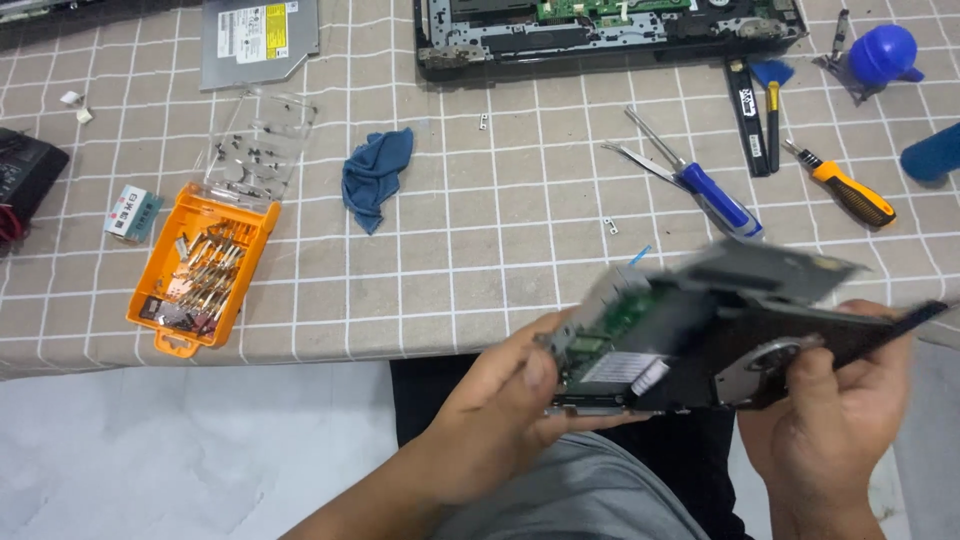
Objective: Disassembling and inspecting the internal components of a laptop optical drive on a repair bench.
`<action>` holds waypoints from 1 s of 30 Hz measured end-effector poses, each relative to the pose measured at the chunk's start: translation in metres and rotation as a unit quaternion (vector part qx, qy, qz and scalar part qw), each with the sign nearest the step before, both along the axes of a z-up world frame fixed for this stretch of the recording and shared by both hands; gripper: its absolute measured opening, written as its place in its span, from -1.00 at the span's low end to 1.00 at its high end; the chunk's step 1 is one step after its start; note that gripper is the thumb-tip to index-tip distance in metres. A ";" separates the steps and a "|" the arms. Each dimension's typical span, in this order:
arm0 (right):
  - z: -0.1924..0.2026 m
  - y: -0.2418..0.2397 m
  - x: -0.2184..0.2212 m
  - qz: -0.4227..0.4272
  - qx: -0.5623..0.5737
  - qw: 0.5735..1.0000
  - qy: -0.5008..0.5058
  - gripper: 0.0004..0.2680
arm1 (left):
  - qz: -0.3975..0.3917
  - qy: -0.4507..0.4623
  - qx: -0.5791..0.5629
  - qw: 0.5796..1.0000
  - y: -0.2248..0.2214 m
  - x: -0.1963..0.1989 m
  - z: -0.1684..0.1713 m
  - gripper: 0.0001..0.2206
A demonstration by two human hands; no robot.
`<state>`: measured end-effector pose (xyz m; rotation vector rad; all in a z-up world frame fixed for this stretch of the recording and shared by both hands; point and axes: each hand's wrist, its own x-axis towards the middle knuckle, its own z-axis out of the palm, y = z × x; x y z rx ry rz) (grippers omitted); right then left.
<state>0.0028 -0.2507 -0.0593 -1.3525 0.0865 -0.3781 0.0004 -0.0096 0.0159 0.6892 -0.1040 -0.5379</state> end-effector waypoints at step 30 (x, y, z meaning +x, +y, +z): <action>-0.008 0.069 0.000 0.049 -0.369 0.872 -0.319 -0.64 | 0.022 0.192 -0.153 0.969 -0.023 0.009 -0.046 -0.38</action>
